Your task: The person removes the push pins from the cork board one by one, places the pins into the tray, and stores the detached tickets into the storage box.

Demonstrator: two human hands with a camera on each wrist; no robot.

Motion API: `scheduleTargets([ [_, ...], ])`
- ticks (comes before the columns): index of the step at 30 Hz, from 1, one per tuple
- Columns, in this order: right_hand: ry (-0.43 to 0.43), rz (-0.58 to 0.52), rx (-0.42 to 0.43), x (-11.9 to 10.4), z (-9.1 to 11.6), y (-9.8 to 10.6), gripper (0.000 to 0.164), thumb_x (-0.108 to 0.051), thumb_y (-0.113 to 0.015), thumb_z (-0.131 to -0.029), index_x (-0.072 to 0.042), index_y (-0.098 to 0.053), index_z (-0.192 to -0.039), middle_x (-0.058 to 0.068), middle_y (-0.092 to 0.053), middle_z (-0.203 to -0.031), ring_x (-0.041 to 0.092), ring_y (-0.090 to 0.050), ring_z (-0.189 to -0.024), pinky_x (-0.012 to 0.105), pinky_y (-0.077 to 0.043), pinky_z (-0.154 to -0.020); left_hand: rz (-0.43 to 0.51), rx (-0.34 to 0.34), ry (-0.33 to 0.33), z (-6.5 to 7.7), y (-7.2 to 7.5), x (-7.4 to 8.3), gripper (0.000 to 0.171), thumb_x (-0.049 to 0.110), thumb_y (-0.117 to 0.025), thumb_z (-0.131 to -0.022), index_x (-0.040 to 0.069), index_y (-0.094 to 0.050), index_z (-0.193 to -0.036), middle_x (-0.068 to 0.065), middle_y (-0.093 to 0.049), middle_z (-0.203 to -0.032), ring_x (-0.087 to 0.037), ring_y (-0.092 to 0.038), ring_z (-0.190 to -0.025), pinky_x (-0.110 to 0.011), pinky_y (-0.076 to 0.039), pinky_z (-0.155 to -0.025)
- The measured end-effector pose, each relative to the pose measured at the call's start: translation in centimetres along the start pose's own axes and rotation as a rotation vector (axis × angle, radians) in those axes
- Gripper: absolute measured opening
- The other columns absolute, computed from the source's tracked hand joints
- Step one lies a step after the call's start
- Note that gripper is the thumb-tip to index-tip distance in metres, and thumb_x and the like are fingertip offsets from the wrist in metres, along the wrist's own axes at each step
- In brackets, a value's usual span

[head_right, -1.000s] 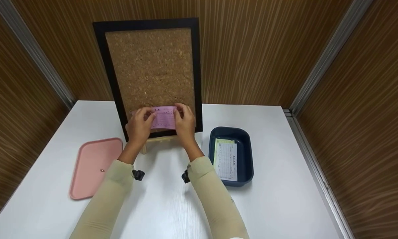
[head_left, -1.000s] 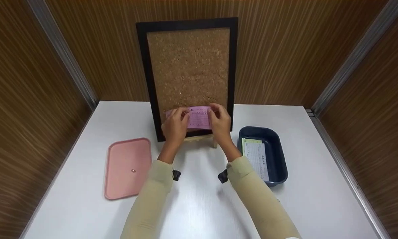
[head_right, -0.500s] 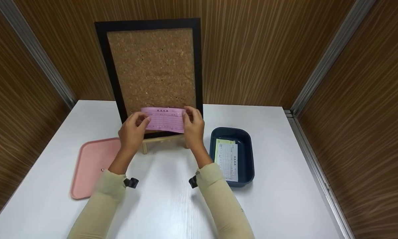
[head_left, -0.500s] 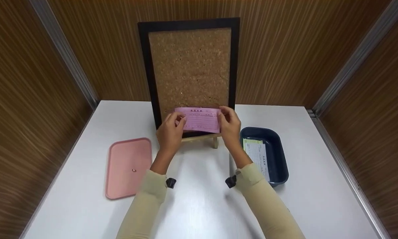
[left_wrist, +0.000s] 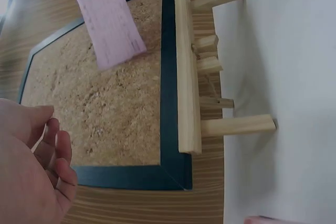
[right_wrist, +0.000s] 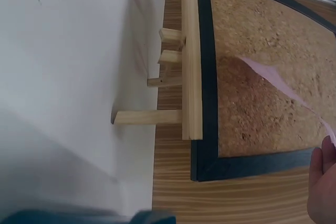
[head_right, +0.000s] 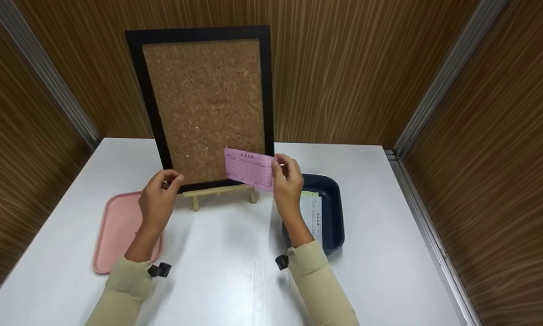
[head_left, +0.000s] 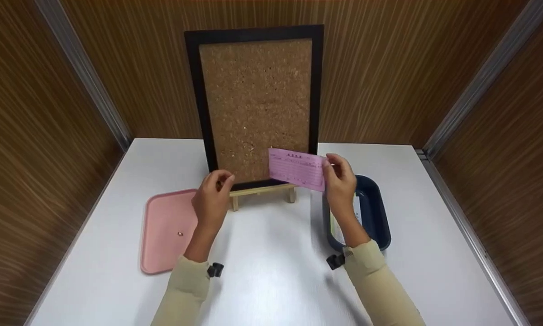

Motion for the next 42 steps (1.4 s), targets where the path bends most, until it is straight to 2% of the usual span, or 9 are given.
scheduleTargets([
  [5,-0.024,0.005,0.058,-0.5,0.6,2.6,0.029,-0.016,-0.058,-0.103,-0.003,-0.061,-0.129,0.009,-0.062,-0.114,0.020,-0.058,-0.090,0.022,-0.053,-0.070,0.000,-0.003,0.036,1.0,1.1,-1.3,0.014,0.030,-0.069,-0.097,0.017,-0.070,-0.101,0.002,-0.068,-0.093,-0.013,-0.061,-0.078,-0.033,-0.044,-0.065],
  [9,-0.051,0.016,0.119,-2.0,1.7,4.9,0.029,-0.009,-0.056,-0.102,0.004,-0.059,-0.129,0.009,-0.061,-0.113,0.017,-0.056,-0.090,0.020,-0.051,-0.073,-0.013,0.003,0.085,2.1,2.2,-2.7,0.014,0.030,-0.069,-0.097,0.017,-0.071,-0.102,0.002,-0.069,-0.092,-0.013,-0.060,-0.077,-0.033,-0.042,-0.065],
  [12,-0.073,0.018,0.150,-2.7,2.5,6.5,0.030,-0.009,-0.056,-0.102,0.005,-0.058,-0.130,0.009,-0.060,-0.113,0.016,-0.056,-0.093,0.018,-0.050,-0.076,-0.028,0.007,0.128,2.9,3.3,-4.0,0.014,0.029,-0.070,-0.096,0.016,-0.070,-0.104,0.001,-0.068,-0.091,-0.014,-0.059,-0.077,-0.033,-0.042,-0.066],
  [17,-0.082,0.059,0.222,-0.9,2.9,9.7,0.031,-0.013,-0.057,-0.103,0.001,-0.059,-0.130,0.005,-0.060,-0.116,0.016,-0.057,-0.100,0.017,-0.050,-0.082,-0.051,0.008,0.206,4.0,5.0,-6.6,0.015,0.026,-0.069,-0.097,0.017,-0.070,-0.108,0.002,-0.070,-0.096,-0.014,-0.060,-0.080,-0.033,-0.043,-0.066],
  [21,-0.098,0.088,0.256,0.6,3.7,11.7,0.032,-0.016,-0.057,-0.103,0.000,-0.059,-0.131,0.003,-0.060,-0.118,0.016,-0.057,-0.103,0.015,-0.050,-0.084,-0.086,-0.001,0.248,4.9,6.1,-8.2,0.015,0.024,-0.068,-0.097,0.016,-0.070,-0.110,0.001,-0.070,-0.097,-0.016,-0.060,-0.079,-0.033,-0.043,-0.062],
  [26,-0.129,0.070,0.287,1.5,4.8,13.0,0.034,-0.018,-0.058,-0.102,0.000,-0.059,-0.131,0.004,-0.060,-0.118,0.017,-0.058,-0.106,0.015,-0.050,-0.086,-0.128,-0.021,0.306,5.7,7.0,-9.7,0.016,0.027,-0.065,-0.099,0.016,-0.070,-0.109,0.000,-0.070,-0.097,-0.019,-0.061,-0.079,-0.033,-0.041,-0.059],
  [32,-0.162,0.090,0.307,1.3,5.8,13.3,0.033,-0.012,-0.056,-0.103,0.005,-0.057,-0.131,0.005,-0.059,-0.117,0.017,-0.058,-0.106,0.012,-0.049,-0.086,-0.166,-0.090,0.393,6.7,7.7,-11.3,0.019,0.033,-0.061,-0.101,0.018,-0.069,-0.111,0.001,-0.071,-0.098,-0.019,-0.063,-0.080,-0.033,-0.040,-0.063],
  [42,-0.203,0.152,0.387,3.8,6.8,14.7,0.031,-0.014,-0.057,-0.102,0.002,-0.060,-0.129,0.003,-0.061,-0.113,0.010,-0.059,-0.099,0.011,-0.048,-0.082,-0.178,-0.237,0.455,7.6,7.4,-13.9,0.021,0.030,-0.059,-0.100,0.015,-0.068,-0.111,-0.003,-0.072,-0.105,-0.024,-0.066,-0.086,-0.033,-0.041,-0.066],
])
Point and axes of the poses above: each hand's wrist, its own z-axis away from the middle knuckle, its own y-axis out of the back of the hand, x = y × z, the point moved 7 cm from there along -z, towards the middle knuckle
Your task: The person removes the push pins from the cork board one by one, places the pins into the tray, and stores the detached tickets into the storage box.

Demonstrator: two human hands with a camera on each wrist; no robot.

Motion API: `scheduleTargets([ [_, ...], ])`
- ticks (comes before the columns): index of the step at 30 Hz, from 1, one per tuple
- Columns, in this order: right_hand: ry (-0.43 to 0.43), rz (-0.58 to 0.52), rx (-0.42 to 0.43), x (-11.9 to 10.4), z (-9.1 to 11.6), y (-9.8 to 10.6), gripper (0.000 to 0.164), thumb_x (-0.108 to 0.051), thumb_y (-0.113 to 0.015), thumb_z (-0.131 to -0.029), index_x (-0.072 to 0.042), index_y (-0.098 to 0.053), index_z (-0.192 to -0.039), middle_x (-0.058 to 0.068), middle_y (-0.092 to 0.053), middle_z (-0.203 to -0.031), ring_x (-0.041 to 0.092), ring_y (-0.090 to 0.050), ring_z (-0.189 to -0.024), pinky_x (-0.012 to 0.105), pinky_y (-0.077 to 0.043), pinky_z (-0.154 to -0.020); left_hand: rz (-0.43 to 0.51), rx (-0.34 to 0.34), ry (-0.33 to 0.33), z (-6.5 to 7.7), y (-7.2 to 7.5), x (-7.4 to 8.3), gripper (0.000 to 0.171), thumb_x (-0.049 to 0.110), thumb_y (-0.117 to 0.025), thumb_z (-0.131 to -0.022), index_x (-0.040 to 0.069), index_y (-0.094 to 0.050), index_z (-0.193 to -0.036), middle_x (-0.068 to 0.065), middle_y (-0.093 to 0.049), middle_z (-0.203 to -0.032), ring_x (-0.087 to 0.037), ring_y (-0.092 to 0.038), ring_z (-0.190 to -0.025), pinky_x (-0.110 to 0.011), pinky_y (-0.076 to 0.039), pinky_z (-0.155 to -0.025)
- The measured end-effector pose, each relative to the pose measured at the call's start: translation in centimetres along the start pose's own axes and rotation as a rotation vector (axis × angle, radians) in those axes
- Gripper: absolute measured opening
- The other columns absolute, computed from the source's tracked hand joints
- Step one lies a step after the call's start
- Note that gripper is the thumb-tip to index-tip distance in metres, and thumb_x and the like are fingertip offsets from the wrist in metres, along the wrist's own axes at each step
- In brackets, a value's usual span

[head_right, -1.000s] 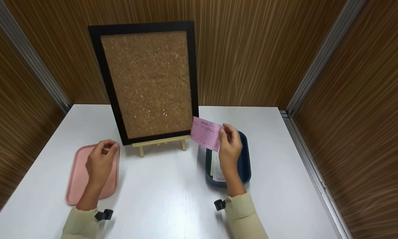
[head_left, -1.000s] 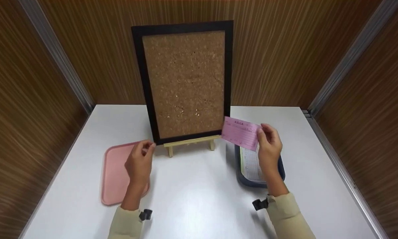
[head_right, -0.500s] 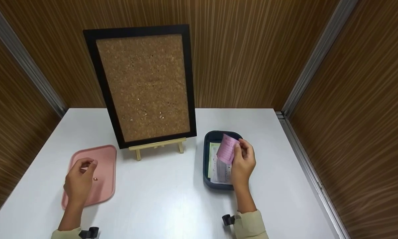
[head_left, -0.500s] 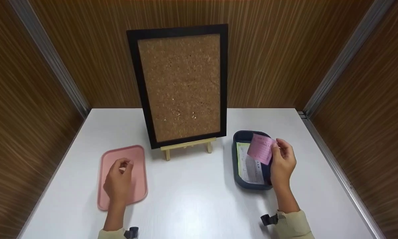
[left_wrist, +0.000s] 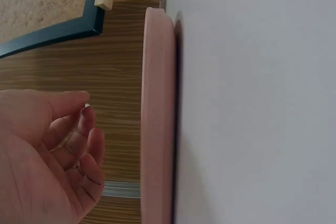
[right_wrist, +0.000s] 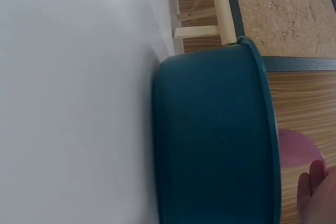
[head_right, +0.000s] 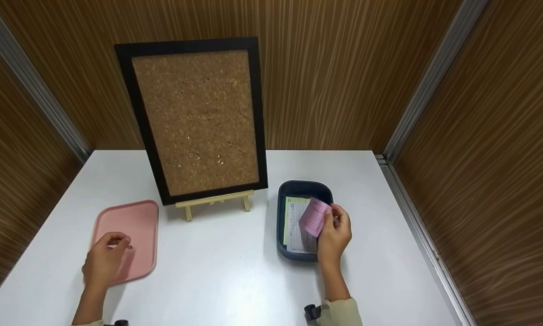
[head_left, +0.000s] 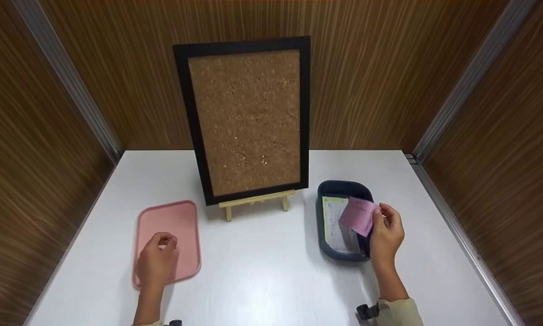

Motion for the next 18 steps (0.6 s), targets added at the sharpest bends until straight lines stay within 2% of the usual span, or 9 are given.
scheduleTargets([
  [7,0.003,0.071,0.012,-1.9,1.5,0.4,0.031,-0.006,-0.055,-0.100,0.010,-0.059,-0.126,0.015,-0.060,-0.110,0.006,-0.057,-0.084,0.010,-0.045,-0.073,-0.012,-0.059,0.029,-0.2,-0.3,-0.7,0.024,0.033,-0.056,-0.101,0.015,-0.067,-0.112,-0.007,-0.072,-0.110,-0.025,-0.067,-0.087,-0.034,-0.042,-0.068],
  [14,-0.062,0.170,0.015,1.8,0.5,0.9,0.031,-0.016,-0.057,-0.102,0.000,-0.062,-0.127,0.014,-0.064,-0.115,-0.002,-0.058,-0.082,0.009,-0.045,-0.071,-0.043,-0.123,0.047,-0.1,-0.5,-1.3,0.026,0.035,-0.053,-0.101,0.017,-0.067,-0.114,-0.009,-0.069,-0.117,-0.026,-0.067,-0.093,-0.034,-0.044,-0.069],
  [18,-0.058,0.227,0.009,2.4,0.5,0.8,0.029,-0.016,-0.059,-0.100,0.000,-0.064,-0.124,0.014,-0.065,-0.114,-0.006,-0.058,-0.081,0.009,-0.045,-0.070,-0.039,-0.143,0.055,0.0,-0.7,-1.6,0.025,0.034,-0.054,-0.101,0.016,-0.067,-0.114,-0.009,-0.070,-0.114,-0.026,-0.067,-0.094,-0.033,-0.044,-0.069],
])
Point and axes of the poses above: each hand's wrist, its own z-axis away from the middle knuckle, its own y-axis out of the back of the hand, x = y × z, the point moved 7 cm from there along -z, towards the middle knuckle
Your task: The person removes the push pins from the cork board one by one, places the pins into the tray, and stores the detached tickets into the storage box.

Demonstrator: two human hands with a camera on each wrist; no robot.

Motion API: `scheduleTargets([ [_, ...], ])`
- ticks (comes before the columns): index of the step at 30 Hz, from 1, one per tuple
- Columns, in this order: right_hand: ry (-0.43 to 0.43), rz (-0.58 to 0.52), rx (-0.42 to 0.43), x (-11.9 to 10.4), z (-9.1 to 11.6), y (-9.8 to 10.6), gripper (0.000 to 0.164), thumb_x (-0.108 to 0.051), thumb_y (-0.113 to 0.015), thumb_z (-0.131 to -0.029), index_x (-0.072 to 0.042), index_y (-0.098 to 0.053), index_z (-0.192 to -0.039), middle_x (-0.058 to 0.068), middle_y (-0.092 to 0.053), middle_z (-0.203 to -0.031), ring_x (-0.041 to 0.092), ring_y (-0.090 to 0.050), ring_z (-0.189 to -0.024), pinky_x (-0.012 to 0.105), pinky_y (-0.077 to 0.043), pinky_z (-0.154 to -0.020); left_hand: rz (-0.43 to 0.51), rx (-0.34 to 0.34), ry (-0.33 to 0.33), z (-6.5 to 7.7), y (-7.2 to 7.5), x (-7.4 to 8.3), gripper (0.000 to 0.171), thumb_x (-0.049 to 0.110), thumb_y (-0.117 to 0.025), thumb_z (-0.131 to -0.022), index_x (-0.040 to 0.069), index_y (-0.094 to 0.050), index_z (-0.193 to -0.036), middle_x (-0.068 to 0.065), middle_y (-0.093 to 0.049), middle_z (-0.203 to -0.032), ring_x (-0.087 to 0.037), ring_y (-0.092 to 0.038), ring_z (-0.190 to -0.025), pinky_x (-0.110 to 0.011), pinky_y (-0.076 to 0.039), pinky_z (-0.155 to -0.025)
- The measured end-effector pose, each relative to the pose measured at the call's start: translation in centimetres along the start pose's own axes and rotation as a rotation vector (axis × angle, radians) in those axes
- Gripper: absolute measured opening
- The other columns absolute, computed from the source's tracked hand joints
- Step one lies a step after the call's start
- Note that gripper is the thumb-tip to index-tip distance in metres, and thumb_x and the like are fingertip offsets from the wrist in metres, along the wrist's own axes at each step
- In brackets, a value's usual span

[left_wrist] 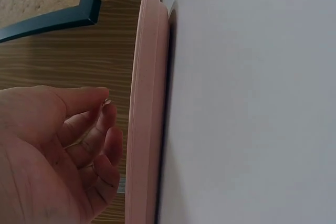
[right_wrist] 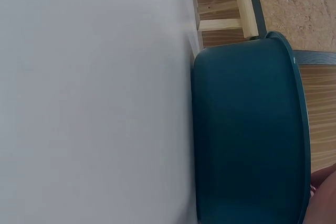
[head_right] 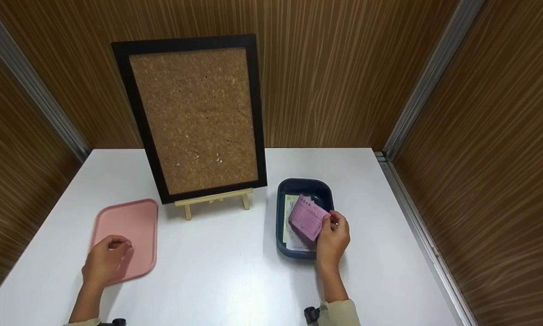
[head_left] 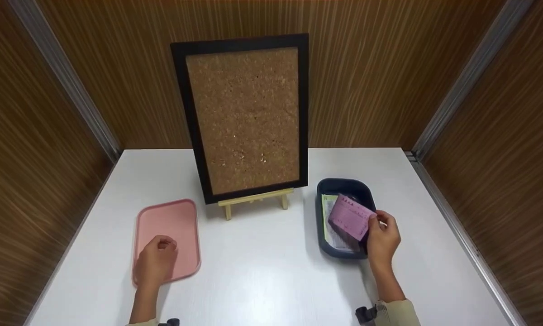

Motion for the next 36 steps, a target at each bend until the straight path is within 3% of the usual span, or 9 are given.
scheduleTargets([
  [11,0.055,0.165,0.062,-0.4,0.1,1.3,0.021,-0.009,-0.060,-0.097,0.003,-0.068,-0.112,0.015,-0.067,-0.108,-0.008,-0.054,-0.075,0.011,-0.040,-0.068,0.017,-0.016,0.014,-0.2,-0.3,-0.2,0.024,0.033,-0.055,-0.099,0.018,-0.069,-0.111,-0.005,-0.072,-0.110,-0.025,-0.067,-0.095,-0.033,-0.044,-0.070],
  [19,0.055,0.189,0.097,-0.3,0.2,2.8,0.021,-0.010,-0.058,-0.098,0.003,-0.068,-0.111,0.015,-0.066,-0.109,-0.005,-0.054,-0.077,0.010,-0.040,-0.065,0.017,-0.039,0.016,-0.2,-0.7,0.0,0.024,0.035,-0.054,-0.100,0.019,-0.068,-0.111,-0.004,-0.071,-0.111,-0.024,-0.066,-0.095,-0.033,-0.042,-0.069],
  [25,0.063,0.209,0.110,-0.3,0.2,3.4,0.023,-0.012,-0.057,-0.099,0.003,-0.068,-0.112,0.016,-0.065,-0.110,-0.005,-0.055,-0.079,0.008,-0.040,-0.065,0.032,-0.025,-0.026,-0.2,-0.7,0.3,0.020,0.029,-0.057,-0.100,0.015,-0.069,-0.109,-0.007,-0.070,-0.109,-0.025,-0.066,-0.094,-0.032,-0.044,-0.066],
  [30,0.070,0.136,0.122,-0.4,0.2,3.6,0.023,-0.010,-0.057,-0.100,0.006,-0.067,-0.113,0.015,-0.062,-0.109,-0.005,-0.056,-0.081,0.005,-0.043,-0.068,0.032,-0.025,-0.027,-0.2,-0.7,0.4,0.021,0.029,-0.058,-0.100,0.015,-0.068,-0.110,-0.008,-0.070,-0.109,-0.026,-0.066,-0.095,-0.032,-0.044,-0.067],
  [36,0.086,-0.034,0.116,-1.9,0.0,2.1,0.023,-0.010,-0.061,-0.098,0.007,-0.067,-0.113,0.014,-0.064,-0.108,0.000,-0.062,-0.086,0.009,-0.047,-0.075,0.018,-0.034,-0.016,-0.3,-0.9,0.3,0.021,0.030,-0.057,-0.100,0.016,-0.068,-0.110,-0.007,-0.070,-0.111,-0.026,-0.066,-0.096,-0.032,-0.043,-0.067],
])
Point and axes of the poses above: each hand's wrist, its own z-axis away from the middle knuckle, its own y-axis out of the back of the hand, x = y × z, the point moved 7 cm from there along -z, towards the middle knuckle
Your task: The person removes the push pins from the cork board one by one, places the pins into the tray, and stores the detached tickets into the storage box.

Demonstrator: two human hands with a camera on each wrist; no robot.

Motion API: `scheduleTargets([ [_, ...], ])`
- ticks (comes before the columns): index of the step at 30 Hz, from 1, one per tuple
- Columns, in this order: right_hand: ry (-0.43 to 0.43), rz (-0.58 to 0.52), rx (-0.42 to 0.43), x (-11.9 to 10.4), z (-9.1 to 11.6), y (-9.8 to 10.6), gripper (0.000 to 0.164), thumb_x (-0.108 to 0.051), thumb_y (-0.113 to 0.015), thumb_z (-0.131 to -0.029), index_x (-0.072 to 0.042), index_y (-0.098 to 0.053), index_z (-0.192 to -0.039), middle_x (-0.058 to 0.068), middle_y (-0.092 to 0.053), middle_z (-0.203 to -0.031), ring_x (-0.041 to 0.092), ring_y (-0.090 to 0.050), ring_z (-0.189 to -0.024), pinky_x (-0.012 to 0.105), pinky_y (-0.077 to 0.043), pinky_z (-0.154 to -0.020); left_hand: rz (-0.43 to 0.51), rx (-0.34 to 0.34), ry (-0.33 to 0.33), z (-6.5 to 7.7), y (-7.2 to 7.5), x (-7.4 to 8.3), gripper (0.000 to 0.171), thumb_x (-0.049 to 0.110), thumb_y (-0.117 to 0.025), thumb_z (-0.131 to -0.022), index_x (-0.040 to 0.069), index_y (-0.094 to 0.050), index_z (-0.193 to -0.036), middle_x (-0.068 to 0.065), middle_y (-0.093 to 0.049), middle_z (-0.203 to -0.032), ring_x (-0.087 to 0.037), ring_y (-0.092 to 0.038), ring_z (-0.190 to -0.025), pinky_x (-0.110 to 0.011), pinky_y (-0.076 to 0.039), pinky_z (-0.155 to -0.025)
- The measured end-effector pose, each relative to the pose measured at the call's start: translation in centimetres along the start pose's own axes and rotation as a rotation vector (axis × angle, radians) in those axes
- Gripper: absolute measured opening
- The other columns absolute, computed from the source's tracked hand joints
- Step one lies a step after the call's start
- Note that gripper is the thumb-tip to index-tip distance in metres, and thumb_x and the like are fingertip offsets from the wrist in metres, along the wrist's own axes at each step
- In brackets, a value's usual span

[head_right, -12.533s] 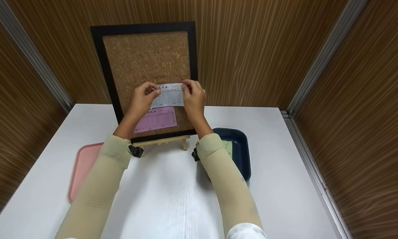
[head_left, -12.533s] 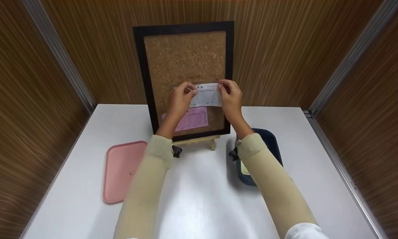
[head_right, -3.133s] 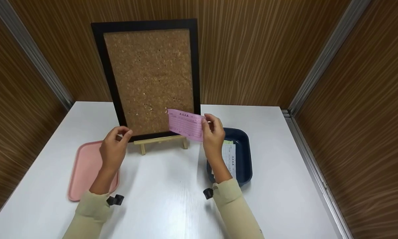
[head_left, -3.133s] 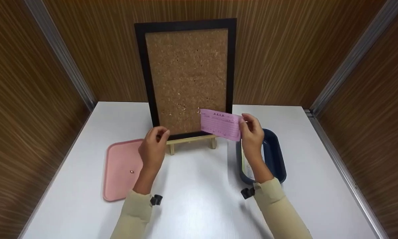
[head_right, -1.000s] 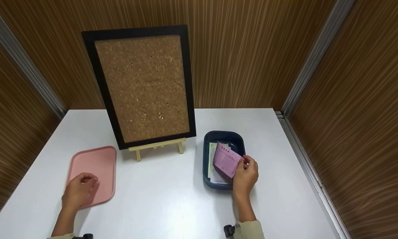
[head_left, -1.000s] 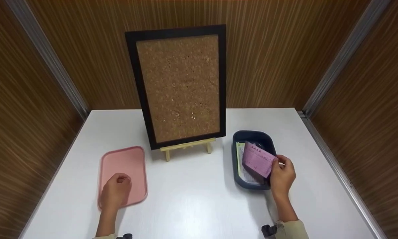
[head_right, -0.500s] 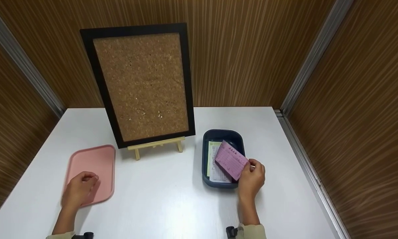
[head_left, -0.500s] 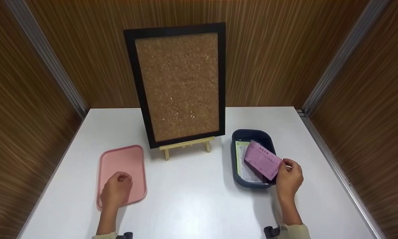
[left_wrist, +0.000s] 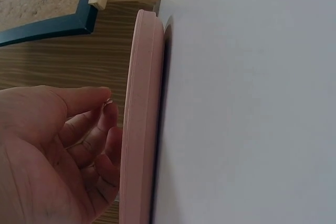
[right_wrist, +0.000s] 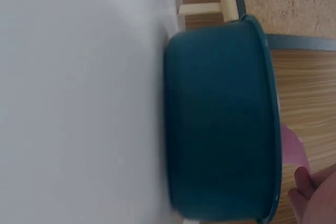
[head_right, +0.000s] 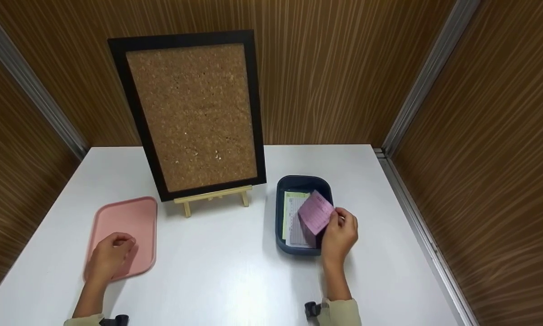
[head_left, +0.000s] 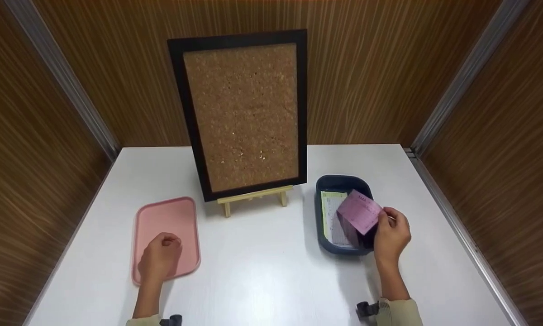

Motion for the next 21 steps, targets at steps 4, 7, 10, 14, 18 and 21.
scheduleTargets([
  [4,-0.023,-0.097,-0.006,-1.0,-0.2,-1.5,0.025,-0.006,-0.060,-0.098,0.008,-0.066,-0.117,0.016,-0.065,-0.111,0.007,-0.065,-0.092,0.011,-0.048,-0.079,-0.002,-0.008,0.003,-0.1,-0.2,-0.2,0.020,0.031,-0.057,-0.100,0.017,-0.068,-0.109,-0.006,-0.070,-0.110,-0.025,-0.065,-0.096,-0.032,-0.042,-0.067],
  [7,-0.042,-0.168,-0.020,-1.4,-0.4,-2.4,0.025,-0.004,-0.059,-0.098,0.009,-0.064,-0.118,0.013,-0.065,-0.110,0.010,-0.065,-0.095,0.012,-0.049,-0.081,-0.002,-0.011,0.005,-0.1,-0.4,-0.3,0.020,0.031,-0.057,-0.099,0.017,-0.068,-0.108,-0.005,-0.070,-0.109,-0.025,-0.065,-0.095,-0.033,-0.042,-0.068],
  [10,-0.052,-0.244,-0.042,-1.6,-0.3,-3.0,0.024,-0.005,-0.060,-0.098,0.009,-0.064,-0.117,0.007,-0.065,-0.106,0.010,-0.065,-0.096,0.013,-0.050,-0.082,-0.005,-0.013,0.006,-0.1,-0.4,-0.2,0.020,0.031,-0.057,-0.099,0.017,-0.068,-0.108,-0.005,-0.070,-0.109,-0.025,-0.065,-0.095,-0.033,-0.042,-0.068],
  [14,-0.070,-0.306,-0.075,-2.4,0.1,-3.4,0.025,-0.004,-0.061,-0.098,0.011,-0.062,-0.118,0.007,-0.064,-0.106,0.010,-0.064,-0.098,0.014,-0.050,-0.083,0.001,-0.009,0.007,0.0,-0.3,-0.1,0.020,0.031,-0.058,-0.099,0.017,-0.068,-0.108,-0.005,-0.071,-0.108,-0.024,-0.065,-0.094,-0.033,-0.042,-0.068],
  [18,-0.098,-0.259,-0.088,-1.6,0.1,-3.3,0.026,-0.004,-0.058,-0.099,0.011,-0.061,-0.120,0.012,-0.063,-0.110,0.011,-0.063,-0.097,0.012,-0.049,-0.080,0.011,-0.005,-0.001,0.0,-0.2,-0.2,0.020,0.031,-0.057,-0.099,0.017,-0.069,-0.106,-0.004,-0.070,-0.104,-0.022,-0.065,-0.090,-0.032,-0.042,-0.066],
  [21,-0.112,-0.181,-0.080,-0.3,0.0,-3.1,0.026,-0.008,-0.058,-0.100,0.008,-0.062,-0.120,0.013,-0.063,-0.110,0.009,-0.061,-0.094,0.010,-0.048,-0.077,0.012,-0.001,-0.005,0.0,-0.1,-0.4,0.021,0.032,-0.057,-0.099,0.017,-0.069,-0.106,-0.003,-0.070,-0.103,-0.021,-0.065,-0.088,-0.032,-0.042,-0.066],
])
Point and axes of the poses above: each hand's wrist, its own z-axis away from the middle knuckle, its own y-axis out of the back of the hand, x = y × z, the point moved 7 cm from there along -z, towards the middle knuckle
